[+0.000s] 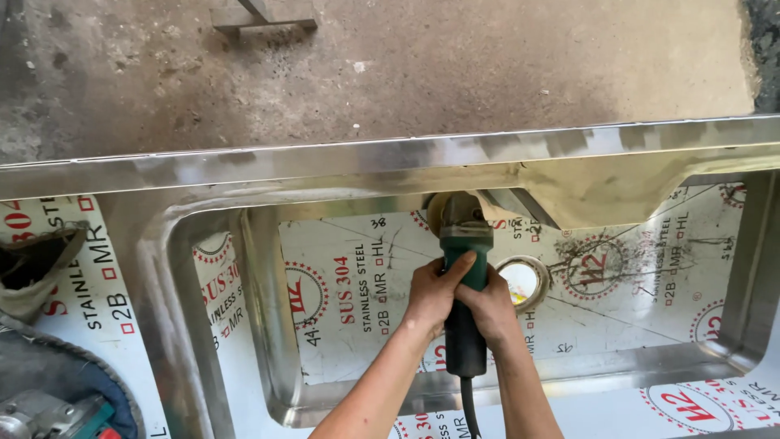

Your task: Grind and smooth the edges and surfaces of a stainless steel sink using an angle grinder.

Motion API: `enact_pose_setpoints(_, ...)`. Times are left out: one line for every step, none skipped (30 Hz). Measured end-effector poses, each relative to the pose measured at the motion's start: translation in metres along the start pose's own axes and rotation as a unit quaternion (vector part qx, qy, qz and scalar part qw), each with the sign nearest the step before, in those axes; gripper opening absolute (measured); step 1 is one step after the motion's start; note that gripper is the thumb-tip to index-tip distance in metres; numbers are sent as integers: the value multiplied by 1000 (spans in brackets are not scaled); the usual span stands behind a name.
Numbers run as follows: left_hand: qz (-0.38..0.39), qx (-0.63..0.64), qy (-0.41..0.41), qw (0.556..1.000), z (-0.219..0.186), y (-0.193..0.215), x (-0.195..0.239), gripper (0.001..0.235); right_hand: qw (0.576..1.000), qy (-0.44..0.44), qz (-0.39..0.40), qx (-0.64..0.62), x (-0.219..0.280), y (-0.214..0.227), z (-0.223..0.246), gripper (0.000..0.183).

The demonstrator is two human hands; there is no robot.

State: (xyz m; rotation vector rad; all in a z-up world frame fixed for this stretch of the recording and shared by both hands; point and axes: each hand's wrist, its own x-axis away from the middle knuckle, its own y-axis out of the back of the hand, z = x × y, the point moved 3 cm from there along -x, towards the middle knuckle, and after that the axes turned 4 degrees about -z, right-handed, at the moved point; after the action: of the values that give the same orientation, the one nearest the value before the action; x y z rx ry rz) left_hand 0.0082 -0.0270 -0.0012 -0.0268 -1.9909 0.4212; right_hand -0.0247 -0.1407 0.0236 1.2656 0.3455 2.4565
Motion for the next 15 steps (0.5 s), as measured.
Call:
enact_pose_setpoints(3, 1, -4, 1000, -1, 0, -3, 51, 1000, -2, 6, -15, -2, -1, 2, 51)
enact_pose_setpoints(5, 2, -9, 1000, -2, 0, -5, 50, 999, -4, 11, -30, -3, -2, 5, 51)
enact_pose_setpoints(5, 1, -10, 1000, 0, -1, -9, 50, 999, -3, 11, -31, -4, -2, 6, 51)
enact_pose_setpoints(13, 7, -21, 1000, 1, -2, -13, 51, 999, -2, 9, -37, -6, -2, 8, 51)
enact_pose_setpoints(19, 14, -32, 999, 2, -3, -16, 51, 999, 0, 8, -42, -7, -2, 10, 50)
enact_pose_setpoints(19, 15, -33, 999, 0, -4, -17, 51, 999, 0, 9, -42, -9, -2, 11, 50)
enact_pose_setpoints(20, 11, -33, 999, -1, -5, -18, 51, 1000, -5, 1, -31, -9, -2, 11, 49)
enact_pose_setpoints(21, 7, -33, 999, -3, -4, -19, 51, 1000, -10, -7, -20, -10, -2, 11, 48)
enact_pose_setpoints(18, 9, -34, 999, -7, -3, -18, 51, 1000, -9, -4, -18, -11, -4, 11, 48)
enact_pose_setpoints(18, 0, -25, 1000, -10, -3, -18, 50, 1000, -2, -4, -19, -12, -6, 11, 47)
enact_pose_setpoints(18, -9, -13, 1000, -12, -2, -17, 50, 1000, 4, -4, -21, -12, -6, 10, 47)
enact_pose_setpoints(16, -7, -12, 1000, -13, 0, -17, 50, 1000, 3, -3, -18, -12, -8, 12, 47)
enact_pose_setpoints(14, -12, -13, 1000, -15, 2, -17, 50, 1000, 4, -1, -20, -11, -11, 14, 46)
enact_pose_setpoints(12, -16, -13, 1000, -18, 5, -17, 50, 1000, 5, 1, -21, -10, -14, 16, 45)
enact_pose_setpoints(11, -15, -13, 1000, -18, 9, -17, 50, 1000, 5, 2, -19, -10, -18, 15, 45)
